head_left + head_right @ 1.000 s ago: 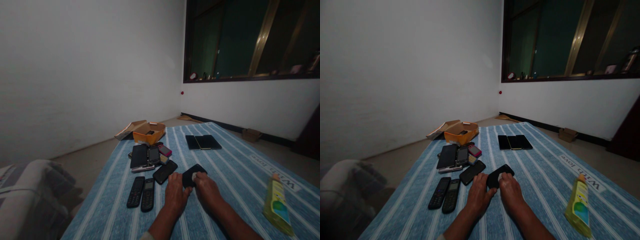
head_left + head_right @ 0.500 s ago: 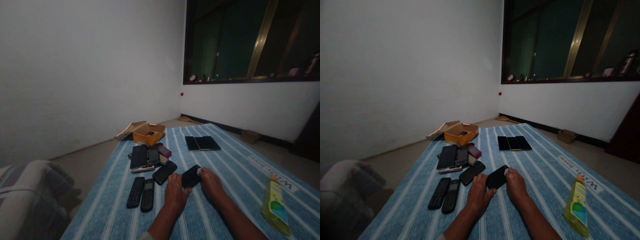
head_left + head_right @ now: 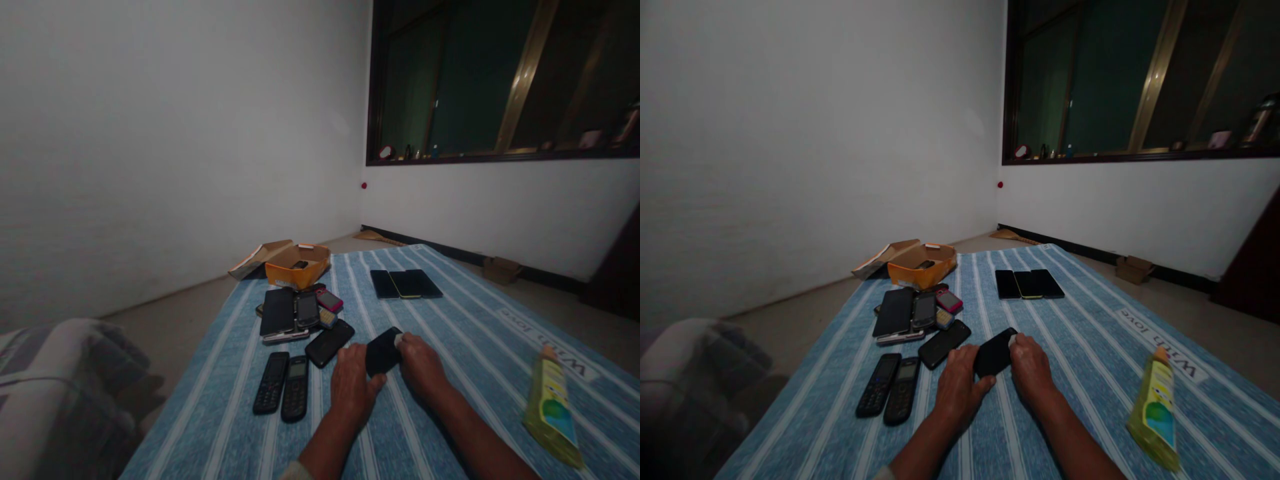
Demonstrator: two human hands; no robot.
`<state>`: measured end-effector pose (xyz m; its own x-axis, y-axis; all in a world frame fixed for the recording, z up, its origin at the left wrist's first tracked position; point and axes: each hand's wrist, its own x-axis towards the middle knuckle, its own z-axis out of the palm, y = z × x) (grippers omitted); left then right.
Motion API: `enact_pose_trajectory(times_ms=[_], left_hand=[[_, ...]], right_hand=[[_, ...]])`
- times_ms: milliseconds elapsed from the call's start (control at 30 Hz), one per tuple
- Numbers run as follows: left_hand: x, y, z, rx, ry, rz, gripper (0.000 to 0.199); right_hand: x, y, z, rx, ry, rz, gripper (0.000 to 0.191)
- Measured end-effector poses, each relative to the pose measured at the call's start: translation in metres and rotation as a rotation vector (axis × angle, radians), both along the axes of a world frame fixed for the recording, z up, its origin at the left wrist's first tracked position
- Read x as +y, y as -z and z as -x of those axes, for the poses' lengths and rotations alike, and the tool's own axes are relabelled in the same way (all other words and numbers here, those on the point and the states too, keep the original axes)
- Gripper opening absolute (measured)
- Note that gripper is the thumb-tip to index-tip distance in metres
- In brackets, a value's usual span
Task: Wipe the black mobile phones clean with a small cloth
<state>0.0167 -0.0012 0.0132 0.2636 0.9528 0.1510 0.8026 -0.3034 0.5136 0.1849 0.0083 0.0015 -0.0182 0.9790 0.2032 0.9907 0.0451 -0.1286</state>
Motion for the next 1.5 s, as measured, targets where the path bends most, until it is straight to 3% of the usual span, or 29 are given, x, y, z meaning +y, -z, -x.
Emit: enact_pose_trajectory(times_ms=[733, 1100, 1200, 1367, 1500], left_hand=[[0.008, 0.004, -0.002, -0.107, -0.024, -0.009, 0.044], [0.008, 0.008, 0.000, -0.127, -0.013, -0.021, 0.048], [0.008, 0.008, 0.000, -0.119, -0.013, -0.016, 0.048], [0.009, 0.014, 0.000, -0.079, -0.067, 0.019, 0.074], [0.011, 0.013, 0.001, -0.050, -0.084, 0.021, 0.076]], right_hand=[[0.042, -0.007, 0.012, 0.031, -0.039, 0.021, 0.030], [0.026, -0.003, 0.020, 0.023, -0.059, 0.027, 0.028], [0.027, -0.005, 0.025, 0.039, -0.107, 0.024, 0.027], [0.026, -0.008, 0.039, 0.075, -0.251, 0.040, 0.030], [0.019, -0.010, 0.049, 0.098, -0.342, 0.045, 0.031]])
